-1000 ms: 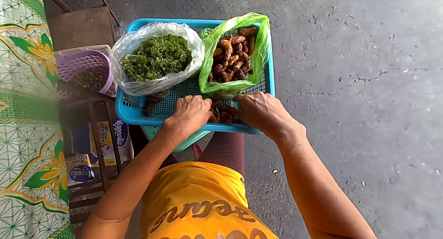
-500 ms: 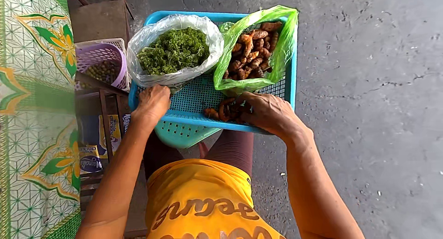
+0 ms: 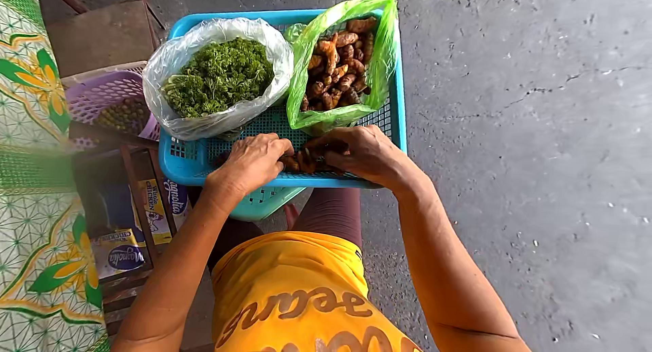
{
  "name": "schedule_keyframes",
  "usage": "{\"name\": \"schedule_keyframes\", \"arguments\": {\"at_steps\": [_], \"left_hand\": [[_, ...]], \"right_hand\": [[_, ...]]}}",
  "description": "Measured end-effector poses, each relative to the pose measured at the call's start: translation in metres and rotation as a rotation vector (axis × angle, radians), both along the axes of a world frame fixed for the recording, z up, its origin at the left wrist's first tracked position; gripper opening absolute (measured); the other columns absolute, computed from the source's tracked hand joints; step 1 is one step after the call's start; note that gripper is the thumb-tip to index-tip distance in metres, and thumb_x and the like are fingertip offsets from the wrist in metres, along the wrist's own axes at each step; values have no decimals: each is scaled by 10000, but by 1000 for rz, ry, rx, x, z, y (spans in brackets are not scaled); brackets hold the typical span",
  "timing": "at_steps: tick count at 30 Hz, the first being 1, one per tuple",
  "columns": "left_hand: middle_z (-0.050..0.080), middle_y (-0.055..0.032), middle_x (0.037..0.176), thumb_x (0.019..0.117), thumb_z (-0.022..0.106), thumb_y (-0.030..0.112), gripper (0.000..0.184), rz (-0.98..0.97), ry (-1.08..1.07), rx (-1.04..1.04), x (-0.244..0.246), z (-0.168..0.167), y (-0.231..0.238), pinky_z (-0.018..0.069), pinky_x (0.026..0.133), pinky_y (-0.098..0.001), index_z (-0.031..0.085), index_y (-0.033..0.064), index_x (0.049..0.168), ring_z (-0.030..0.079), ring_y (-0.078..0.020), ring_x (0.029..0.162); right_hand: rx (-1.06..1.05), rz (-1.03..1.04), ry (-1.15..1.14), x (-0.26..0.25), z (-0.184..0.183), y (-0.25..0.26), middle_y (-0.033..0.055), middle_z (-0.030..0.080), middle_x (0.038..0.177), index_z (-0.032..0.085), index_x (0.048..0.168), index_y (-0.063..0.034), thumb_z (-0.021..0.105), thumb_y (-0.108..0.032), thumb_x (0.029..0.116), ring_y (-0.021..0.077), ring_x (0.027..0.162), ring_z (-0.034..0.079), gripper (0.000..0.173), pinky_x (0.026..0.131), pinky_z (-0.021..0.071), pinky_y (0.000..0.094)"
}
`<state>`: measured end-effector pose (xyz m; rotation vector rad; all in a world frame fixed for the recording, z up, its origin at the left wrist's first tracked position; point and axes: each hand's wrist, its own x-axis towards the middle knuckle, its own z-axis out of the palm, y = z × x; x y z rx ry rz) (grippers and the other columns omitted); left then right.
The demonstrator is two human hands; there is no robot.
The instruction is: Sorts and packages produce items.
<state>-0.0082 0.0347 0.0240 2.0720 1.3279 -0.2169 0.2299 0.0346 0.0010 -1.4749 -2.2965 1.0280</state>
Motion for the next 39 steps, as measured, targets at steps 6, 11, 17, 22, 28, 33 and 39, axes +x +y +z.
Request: {"name": "schedule_keyframes", "arguments": {"at_steps": [6,11,17,22,28,33,39], "left_hand": [[688,-170,1165,932,720,197,343,-82,102,-109,17,-23,22,511,889,-581,667,94,1255,655,-370,1113],[713,-108,931,971,659,353,264,-45,106,-122,-2,-19,18,500,794,-551,734,114,1054,681,-307,936],[666,-24,779,1013,626,212,193,194,-251,-189,-51,-7,4,482,684,-332,739,67,957,593,-107,693],[627,39,795,1060,480,174,256,300,-732,-272,-63,-1,-7,489,629,-168,706,53,1065,574,-20,673],[697,4,830,963,691,107,114,358,-806,-205,-38,-8,-4,514,630,-163,705,23,1039,618,-21,680],[681,31,781,968,703,153,92,412,-742,-39,-40,-17,-6,506,599,-152,722,65,986,607,1,648],[704,-89,1160,983,643,101,253,390,-610,160,-26,-17,-10,580,817,-266,657,43,1229,695,-114,952]], "right_hand": [[36,-6,-30,-5,3,0,110,720,965,733,1129,-114,663,-27,919,309,824,690,238,664,534,552],[6,-45,-240,-4,6,-1,156,696,836,727,1081,-93,680,-73,923,384,753,678,167,589,489,593],[36,111,207,-21,7,-1,88,737,1022,711,1197,-76,701,-40,915,197,831,711,285,738,597,387],[-19,-3,421,-37,13,-3,62,725,1056,686,1222,-65,621,-181,1003,131,765,687,257,635,575,292],[-259,-77,592,-42,3,1,43,721,972,676,1172,-66,668,-228,991,120,695,705,243,530,600,275],[-292,-130,627,-19,4,-12,73,722,1006,655,1159,-65,634,-54,977,165,739,722,183,571,625,293],[-387,-277,748,-8,5,-13,76,731,1065,654,1235,-64,603,58,951,129,783,734,314,642,632,253]]}}
